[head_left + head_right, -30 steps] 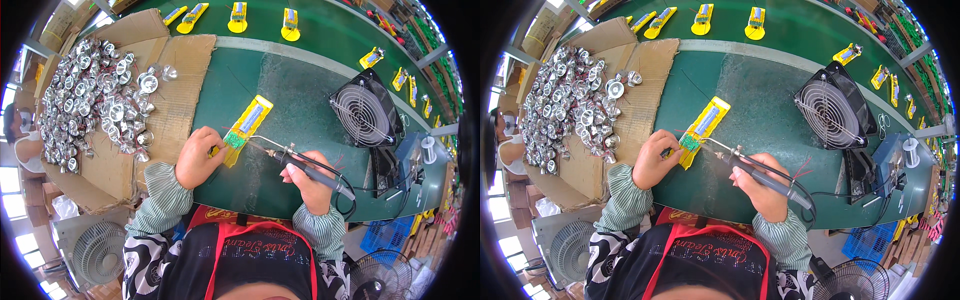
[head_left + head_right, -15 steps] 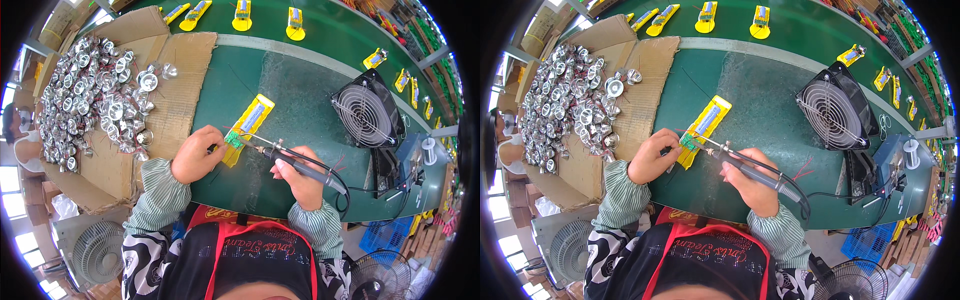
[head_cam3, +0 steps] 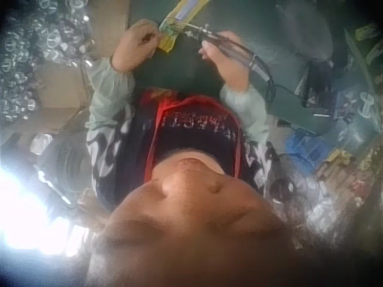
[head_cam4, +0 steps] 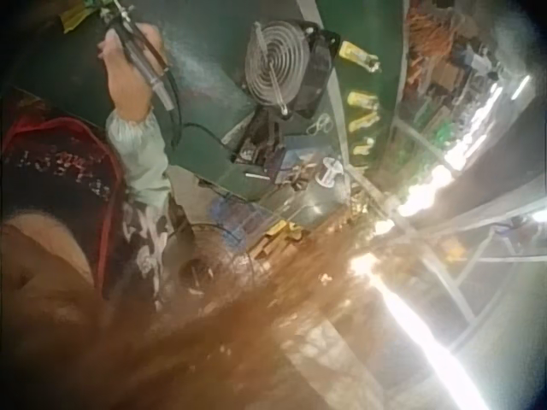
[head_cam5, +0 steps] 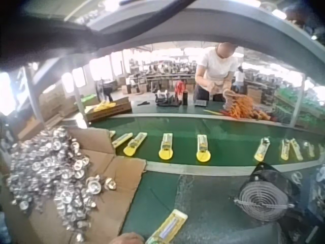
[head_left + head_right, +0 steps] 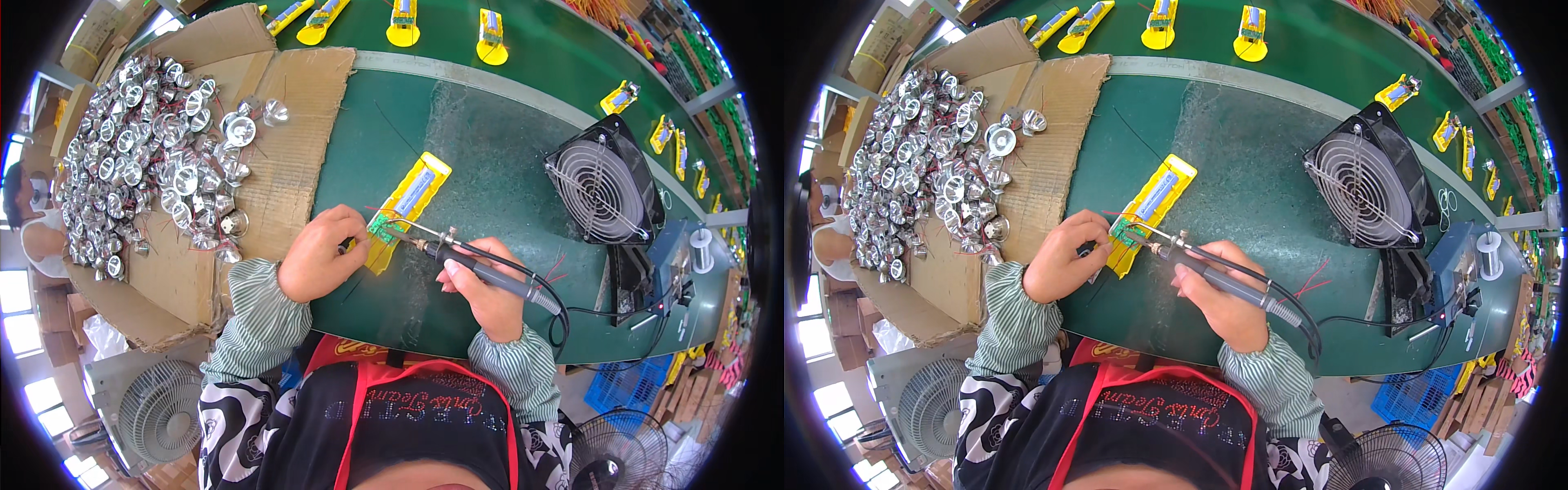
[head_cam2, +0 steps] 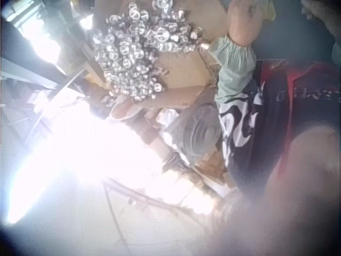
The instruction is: The person solders wires and bulb components onto a circuit board using a soldering iron and tweezers.
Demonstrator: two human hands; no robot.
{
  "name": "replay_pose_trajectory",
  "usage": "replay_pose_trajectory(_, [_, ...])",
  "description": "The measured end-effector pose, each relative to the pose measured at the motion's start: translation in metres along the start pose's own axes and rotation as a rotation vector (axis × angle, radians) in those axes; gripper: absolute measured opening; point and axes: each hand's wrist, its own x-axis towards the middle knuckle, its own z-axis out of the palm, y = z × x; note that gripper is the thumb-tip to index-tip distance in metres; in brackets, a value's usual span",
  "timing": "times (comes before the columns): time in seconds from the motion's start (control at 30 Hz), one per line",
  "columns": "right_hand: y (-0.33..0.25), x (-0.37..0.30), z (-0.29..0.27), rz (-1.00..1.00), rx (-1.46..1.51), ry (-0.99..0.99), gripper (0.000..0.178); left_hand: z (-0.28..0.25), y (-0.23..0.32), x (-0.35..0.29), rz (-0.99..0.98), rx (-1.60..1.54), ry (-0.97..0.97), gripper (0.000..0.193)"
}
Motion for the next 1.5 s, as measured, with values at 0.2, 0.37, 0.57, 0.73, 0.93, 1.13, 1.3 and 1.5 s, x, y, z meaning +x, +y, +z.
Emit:
replay_pose_trajectory(0.2, [0.003, 0.001, 0.000, 0.003, 0.020, 0.000, 0.016, 0.001, 0.000, 0.000, -0.007, -0.001, 0.005, 0.006])
replay_pose_trajectory(0.37, [-0.006, -0.003, -0.002, -0.018, 0.035, 0.035, 0.016, 0.001, 0.000, -0.001, -0.003, -0.003, 0.005, 0.006])
replay_pose_trajectory(0.57, [-0.009, -0.007, -0.009, -0.044, 0.013, 0.048, 0.016, 0.002, 0.000, -0.001, 0.005, 0.004, 0.009, 0.006])
replay_pose_trajectory(0.73, [-0.014, -0.009, -0.017, -0.069, 0.012, 0.074, 0.016, 0.001, 0.000, 0.000, -0.007, 0.018, 0.004, 0.007])
replay_pose_trajectory(0.93, [-0.023, -0.015, -0.033, -0.069, -0.021, 0.170, 0.016, -0.031, 0.018, 0.008, 0.121, 0.063, -0.083, 0.008])
replay_pose_trajectory(1.13, [-0.028, -0.022, -0.044, -0.084, -0.003, 0.240, 0.014, -0.041, 0.027, 0.052, 0.301, 0.775, -0.095, 0.042])
replay_pose_trajectory(1.3, [-0.029, -0.031, -0.054, -0.104, -0.010, 0.308, 0.015, -0.022, 0.041, 0.076, 0.625, 1.168, -0.515, 0.061])
replay_pose_trajectory(1.5, [-0.029, -0.035, -0.060, -0.108, 0.016, 0.339, 0.015, -0.003, 0.051, 0.064, 0.624, 1.217, -0.440, 0.036])
